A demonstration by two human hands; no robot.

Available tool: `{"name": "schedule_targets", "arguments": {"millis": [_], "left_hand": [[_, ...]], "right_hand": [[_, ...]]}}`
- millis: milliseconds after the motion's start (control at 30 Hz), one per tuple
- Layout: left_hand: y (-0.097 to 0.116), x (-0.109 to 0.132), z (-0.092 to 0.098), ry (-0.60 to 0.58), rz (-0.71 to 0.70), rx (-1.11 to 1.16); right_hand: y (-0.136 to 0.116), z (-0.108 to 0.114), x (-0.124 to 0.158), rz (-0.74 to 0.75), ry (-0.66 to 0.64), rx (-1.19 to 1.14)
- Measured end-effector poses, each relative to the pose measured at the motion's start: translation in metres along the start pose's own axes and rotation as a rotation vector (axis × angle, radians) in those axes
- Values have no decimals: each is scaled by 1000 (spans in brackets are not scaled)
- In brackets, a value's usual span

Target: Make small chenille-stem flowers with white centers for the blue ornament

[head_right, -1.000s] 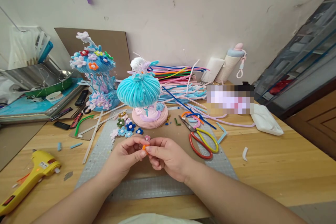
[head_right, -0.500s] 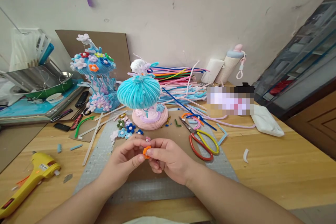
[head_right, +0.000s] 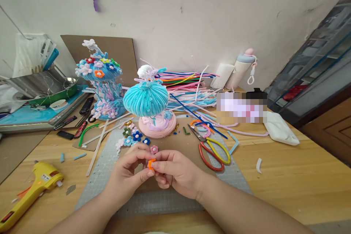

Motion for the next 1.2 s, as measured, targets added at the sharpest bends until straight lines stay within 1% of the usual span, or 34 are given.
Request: {"name": "schedule_targets", "arguments": {"millis": [233,333,433,600,733,867,1000,1100,1200], "left_hand": [[3,1,-1,-3,15,-41],[5,1,-3,-18,-16,-43],[5,2,-4,-27,-44,-20],[1,3,0,20,-27,36],[2,2,-2,5,-14,44],[-2,2,-1,15,60,51],[-10,1,0,-5,161,112],[-13,-1,-3,-35,203,108],[-17,-1,-8,-26,251,137]], "right_hand": [[3,3,-2,-16,12,-2],[1,2,-2,-13,15,1],[-4,3,-1,23,34,-26],[-14,12,-1,131,122,-104],[-19,26,-2,186,239,-192],[-20,31,-2,197,291,-176],[-18,26,-1,191,265,-104],[-14,23,-1,179,256,-47],[-10,22,-1,174,289,17]]}}
Point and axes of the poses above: each hand's wrist, its own x-axis away from the middle knuckle, its own z-axis out of the back of the hand, y = z × x, the point moved 7 cm from there along -x, towards the middle knuckle, and after that the axes turned 1 degree about -y, right-handed, at the moved point
